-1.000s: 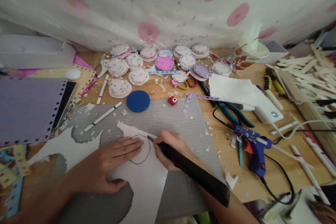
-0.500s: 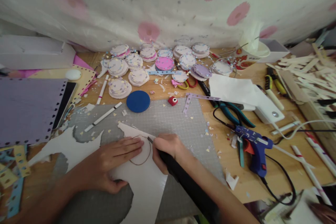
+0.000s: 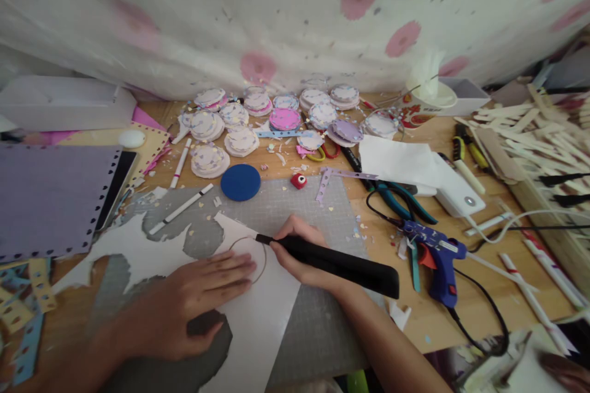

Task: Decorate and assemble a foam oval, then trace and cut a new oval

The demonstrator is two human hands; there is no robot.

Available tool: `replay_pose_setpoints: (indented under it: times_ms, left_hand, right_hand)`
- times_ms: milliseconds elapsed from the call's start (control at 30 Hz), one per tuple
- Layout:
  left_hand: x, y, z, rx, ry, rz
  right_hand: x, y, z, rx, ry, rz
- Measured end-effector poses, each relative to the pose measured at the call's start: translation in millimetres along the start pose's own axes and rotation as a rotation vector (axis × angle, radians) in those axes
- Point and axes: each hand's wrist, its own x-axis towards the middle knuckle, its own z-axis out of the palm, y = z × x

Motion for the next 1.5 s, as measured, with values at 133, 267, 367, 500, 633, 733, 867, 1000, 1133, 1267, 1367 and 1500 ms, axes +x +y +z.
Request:
replay_pose_setpoints:
  times_ms: [133,267,367,500,633,733,867,1000,1133,1267,1367,1500]
  left_hand:
    - [2.8,10.0,1.0,0.011,0.006,-0.003]
    - [6.5,21.1,8.3,0.059,0.015,-0.132]
    - [9.4,30.8,16.7,0.011,-0.028,-0.172]
    - [12.0,41.1,24.0,-0.057,-0.072,-0.197]
    - [15.4,46.5,22.8,-0.086,-0.147,-0.244]
    - [18.8,47.5,20.0,-0.106,-0.19,-0.27]
    - [23.1,47.7,14.4,-0.145,-0.231,-0.297]
    - [29.0,50.2,4.3,-0.179,-0.291,-0.333]
    - [36.4,52.9,-5.2,-0.209,-0.34,-0.384]
    - [42.6,53.9,-9.3,-0.221,-0.368,-0.415]
    - [45.7,54.0,-9.5,-0.215,-0.381,-0.427]
    - [48.3,51.9,-6.9,-0.218,-0.373,-0.451]
  right_hand:
    - [1.5,1.8,-2.7,0.023,-0.099,0.013]
    - [5.5,1.6,-3.4,0.077,-0.125,0.04]
    - [7.6,3.0,-3.4,0.15,-0.143,0.085]
    - [9.0,4.1,-4.5,0.241,-0.16,0.126]
    - [10.5,3.7,-6.1,0.227,-0.146,0.161]
    - [11.4,4.1,-6.3,0.211,-0.151,0.162]
    - [12.0,5.2,-5.3,0.212,-0.166,0.151]
    - [11.3,7.3,-4.4,0.191,-0.172,0.124]
    - [9.6,9.4,-4.9,0.142,-0.195,0.064]
    - [8.5,9.2,-4.9,0.103,-0.226,-0.038]
    - [8.2,9.5,-3.1,0.084,-0.231,-0.112]
    - [7.8,10.8,-0.1,0.063,-0.23,-0.176]
